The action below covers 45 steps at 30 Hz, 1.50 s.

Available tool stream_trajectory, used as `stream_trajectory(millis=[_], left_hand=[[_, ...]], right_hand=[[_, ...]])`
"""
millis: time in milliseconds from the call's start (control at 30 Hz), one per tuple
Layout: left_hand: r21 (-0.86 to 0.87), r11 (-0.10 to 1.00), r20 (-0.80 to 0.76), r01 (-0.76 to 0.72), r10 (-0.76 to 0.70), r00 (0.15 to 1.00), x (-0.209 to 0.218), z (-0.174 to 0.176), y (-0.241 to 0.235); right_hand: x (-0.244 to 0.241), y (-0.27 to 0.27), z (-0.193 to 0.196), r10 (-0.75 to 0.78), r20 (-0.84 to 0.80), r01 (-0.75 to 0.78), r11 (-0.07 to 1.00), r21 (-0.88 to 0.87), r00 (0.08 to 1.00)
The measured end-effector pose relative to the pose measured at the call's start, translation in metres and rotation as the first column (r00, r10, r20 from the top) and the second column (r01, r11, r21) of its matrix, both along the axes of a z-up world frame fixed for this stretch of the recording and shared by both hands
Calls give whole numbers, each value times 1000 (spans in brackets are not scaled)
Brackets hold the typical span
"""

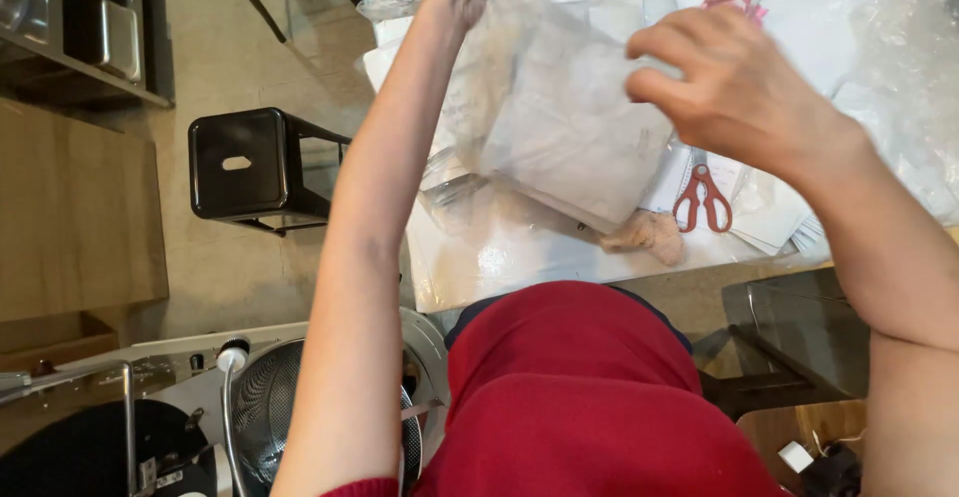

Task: The person handles stacks of clear plastic bags on a table, uses a pair of scissors to cut open a plastic wrap around a bundle, and uses a cloth to wipe and separate the bags while organizing them into new piles.

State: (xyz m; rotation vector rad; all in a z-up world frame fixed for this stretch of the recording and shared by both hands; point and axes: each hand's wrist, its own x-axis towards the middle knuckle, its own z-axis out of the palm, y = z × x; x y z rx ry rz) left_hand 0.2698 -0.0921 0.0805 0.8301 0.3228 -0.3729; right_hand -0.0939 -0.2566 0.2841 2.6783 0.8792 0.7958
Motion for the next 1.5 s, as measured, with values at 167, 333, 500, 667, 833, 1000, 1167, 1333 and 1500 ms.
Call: stream_trajectory(millis=[167,333,500,667,833,1000,1167,1333,1500], left_hand=[[-35,999,70,24,-21,997,-1,-31,33],[420,777,108,470,-557,824,-109,39,99],[795,509,90,328,-635,767,-186,31,129],[846,491,481,-207,-538,692,-193,16,141],[652,742,460,154,-549,697,-169,5,170],[475,776,346,415,-598,723,-159,31,175],[429,706,272,563,-695,665,-133,37,172],[539,694,290,477,-685,668,-124,53,160],[481,706,273,520,-684,676,-122,46,161]], right_hand=[[41,11,-28,104,-103,-90,987,130,989],[61,25,-27,95,-203,-79,993,88,975],[71,37,-18,134,-363,-98,988,116,922],[84,50,-14,150,-487,-134,989,69,860],[100,68,-14,217,-594,-124,973,193,775],[121,96,-14,185,-726,-78,981,178,662],[137,109,-26,193,-760,-41,976,215,621],[142,105,-37,259,-750,-21,950,311,608],[145,106,-48,315,-761,-9,926,377,567]])
